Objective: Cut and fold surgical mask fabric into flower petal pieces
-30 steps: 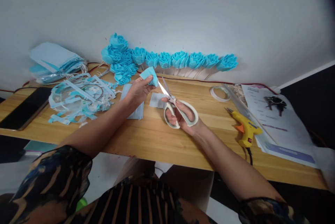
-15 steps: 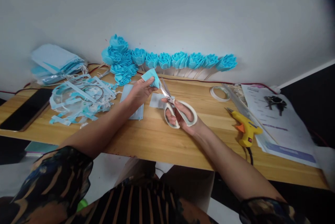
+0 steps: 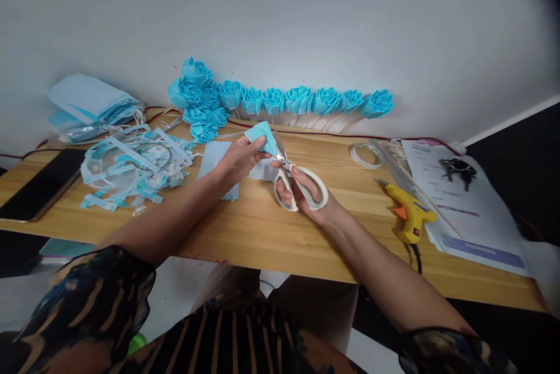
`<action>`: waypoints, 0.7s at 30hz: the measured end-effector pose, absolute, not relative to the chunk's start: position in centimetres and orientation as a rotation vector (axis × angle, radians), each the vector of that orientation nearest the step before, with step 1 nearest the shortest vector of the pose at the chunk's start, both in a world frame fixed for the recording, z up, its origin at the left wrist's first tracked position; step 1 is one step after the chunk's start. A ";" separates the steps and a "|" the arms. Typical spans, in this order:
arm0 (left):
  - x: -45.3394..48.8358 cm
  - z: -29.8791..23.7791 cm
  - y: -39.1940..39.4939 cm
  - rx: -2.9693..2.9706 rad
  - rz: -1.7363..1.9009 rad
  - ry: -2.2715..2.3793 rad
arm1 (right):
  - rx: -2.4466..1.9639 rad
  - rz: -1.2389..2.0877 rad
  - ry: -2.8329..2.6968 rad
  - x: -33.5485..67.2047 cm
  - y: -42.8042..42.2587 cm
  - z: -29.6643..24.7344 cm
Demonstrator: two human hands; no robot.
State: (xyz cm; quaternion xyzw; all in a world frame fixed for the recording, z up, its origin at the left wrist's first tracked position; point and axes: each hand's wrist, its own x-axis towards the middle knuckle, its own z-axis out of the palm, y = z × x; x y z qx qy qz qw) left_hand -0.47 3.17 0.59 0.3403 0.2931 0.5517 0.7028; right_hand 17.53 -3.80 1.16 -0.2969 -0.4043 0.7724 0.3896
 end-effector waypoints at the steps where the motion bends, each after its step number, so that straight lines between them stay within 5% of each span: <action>1: -0.5 0.6 3.2 0.758 1.228 0.655 | -0.757 1.962 -1.029 17.5 -3.8 1.2; 21: -0.5 -0.4 3.2 0.937 1.169 0.575 | -0.693 1.920 -1.005 17.0 -3.7 1.1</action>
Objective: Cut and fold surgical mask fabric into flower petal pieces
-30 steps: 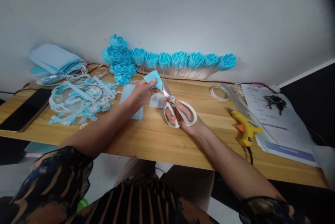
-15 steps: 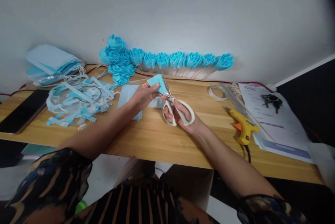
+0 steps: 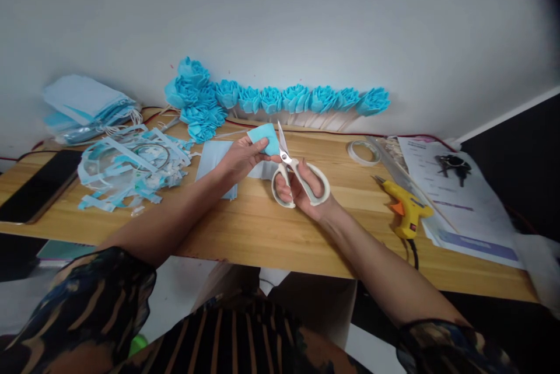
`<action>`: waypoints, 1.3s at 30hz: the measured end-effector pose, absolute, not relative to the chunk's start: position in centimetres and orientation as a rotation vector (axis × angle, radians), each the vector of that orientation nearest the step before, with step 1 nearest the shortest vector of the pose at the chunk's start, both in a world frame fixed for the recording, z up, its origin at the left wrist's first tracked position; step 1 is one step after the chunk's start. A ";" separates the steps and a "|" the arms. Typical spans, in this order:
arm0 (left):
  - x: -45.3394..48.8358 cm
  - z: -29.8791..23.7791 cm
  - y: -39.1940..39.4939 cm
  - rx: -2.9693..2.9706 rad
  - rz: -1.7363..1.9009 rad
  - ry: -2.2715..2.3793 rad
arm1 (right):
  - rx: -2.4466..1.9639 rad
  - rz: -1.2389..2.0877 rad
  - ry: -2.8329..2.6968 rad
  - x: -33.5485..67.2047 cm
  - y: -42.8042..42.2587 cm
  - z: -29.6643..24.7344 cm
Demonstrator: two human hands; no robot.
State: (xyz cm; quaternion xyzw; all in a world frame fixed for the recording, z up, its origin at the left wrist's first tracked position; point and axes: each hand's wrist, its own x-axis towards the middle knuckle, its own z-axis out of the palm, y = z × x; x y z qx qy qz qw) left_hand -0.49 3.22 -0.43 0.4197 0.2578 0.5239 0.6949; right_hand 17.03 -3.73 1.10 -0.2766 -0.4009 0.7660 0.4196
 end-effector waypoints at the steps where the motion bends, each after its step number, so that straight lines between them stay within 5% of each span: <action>1: -0.5 -0.5 3.3 0.944 1.168 0.575 | -0.698 1.916 -1.002 17.0 -3.7 1.1; 39: -1.2 0.1 3.8 0.933 1.232 0.605 | -0.650 1.889 -1.050 17.4 -3.7 0.4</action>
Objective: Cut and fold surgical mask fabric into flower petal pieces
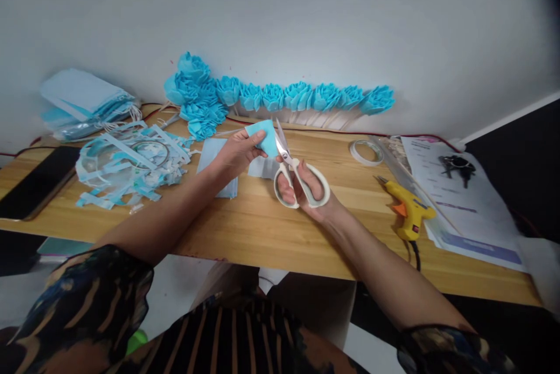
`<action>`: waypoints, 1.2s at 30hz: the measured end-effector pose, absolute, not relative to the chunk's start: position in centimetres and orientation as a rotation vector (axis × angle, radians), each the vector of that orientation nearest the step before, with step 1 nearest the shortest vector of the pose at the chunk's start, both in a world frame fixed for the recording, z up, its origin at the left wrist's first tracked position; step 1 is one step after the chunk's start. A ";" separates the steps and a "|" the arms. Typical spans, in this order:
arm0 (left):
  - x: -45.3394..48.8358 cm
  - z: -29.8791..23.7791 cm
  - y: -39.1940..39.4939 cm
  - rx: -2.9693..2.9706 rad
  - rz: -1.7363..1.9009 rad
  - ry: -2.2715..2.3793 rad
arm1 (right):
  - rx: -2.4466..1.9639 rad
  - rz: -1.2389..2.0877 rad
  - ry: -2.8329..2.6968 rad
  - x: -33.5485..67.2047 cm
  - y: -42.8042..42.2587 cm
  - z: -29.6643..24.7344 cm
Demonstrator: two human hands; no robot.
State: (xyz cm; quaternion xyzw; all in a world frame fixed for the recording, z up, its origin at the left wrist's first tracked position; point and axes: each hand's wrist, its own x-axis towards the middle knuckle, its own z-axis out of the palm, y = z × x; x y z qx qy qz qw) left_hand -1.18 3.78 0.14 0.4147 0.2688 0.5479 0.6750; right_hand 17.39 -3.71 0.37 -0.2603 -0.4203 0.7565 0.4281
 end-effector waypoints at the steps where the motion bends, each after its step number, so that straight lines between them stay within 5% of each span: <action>1: -1.2 0.1 3.8 0.939 1.238 0.606 | -0.638 1.894 -1.053 17.3 -3.7 0.4; 36: -0.5 -0.1 3.1 0.876 1.276 0.676 | -0.584 1.894 -1.179 17.6 -3.6 0.5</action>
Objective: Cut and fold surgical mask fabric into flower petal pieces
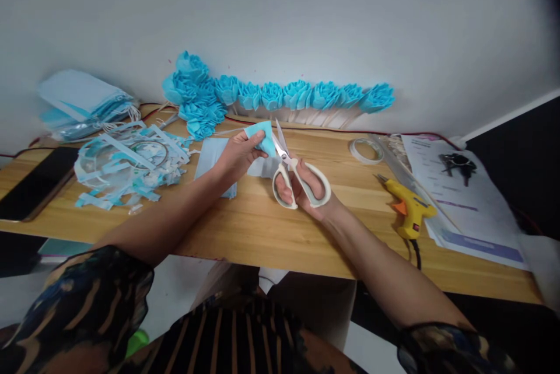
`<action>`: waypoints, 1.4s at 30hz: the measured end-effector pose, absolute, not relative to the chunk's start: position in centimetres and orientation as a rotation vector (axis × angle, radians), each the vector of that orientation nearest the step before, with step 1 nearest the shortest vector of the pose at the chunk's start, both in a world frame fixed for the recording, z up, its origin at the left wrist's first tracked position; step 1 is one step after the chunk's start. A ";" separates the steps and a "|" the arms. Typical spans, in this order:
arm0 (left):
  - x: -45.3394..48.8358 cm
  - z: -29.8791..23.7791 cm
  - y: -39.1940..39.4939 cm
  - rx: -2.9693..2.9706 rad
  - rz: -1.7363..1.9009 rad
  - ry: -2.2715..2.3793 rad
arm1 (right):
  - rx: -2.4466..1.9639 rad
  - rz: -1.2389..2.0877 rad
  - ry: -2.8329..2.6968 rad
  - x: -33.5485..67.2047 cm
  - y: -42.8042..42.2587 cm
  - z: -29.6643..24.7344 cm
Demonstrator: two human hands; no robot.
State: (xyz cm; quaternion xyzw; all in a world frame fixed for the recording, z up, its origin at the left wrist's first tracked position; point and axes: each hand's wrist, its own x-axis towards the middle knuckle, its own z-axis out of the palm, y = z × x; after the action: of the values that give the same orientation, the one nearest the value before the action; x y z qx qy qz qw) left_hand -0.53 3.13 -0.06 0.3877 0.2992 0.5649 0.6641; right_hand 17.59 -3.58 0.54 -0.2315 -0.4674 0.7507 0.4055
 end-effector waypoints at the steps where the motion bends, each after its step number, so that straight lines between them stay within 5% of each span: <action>1: -0.5 -0.1 3.2 0.873 1.278 0.674 | -0.580 1.896 -1.185 17.6 -3.6 0.6; 42: -0.7 0.1 3.3 0.934 1.284 0.702 | -0.595 1.854 -1.125 17.3 -3.7 1.2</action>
State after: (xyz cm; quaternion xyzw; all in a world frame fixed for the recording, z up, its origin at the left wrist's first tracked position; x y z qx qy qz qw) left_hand -0.65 3.34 0.05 0.4107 0.3084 0.5645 0.6462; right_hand 17.30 -3.67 1.24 -0.2387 -0.4514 0.7437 0.4315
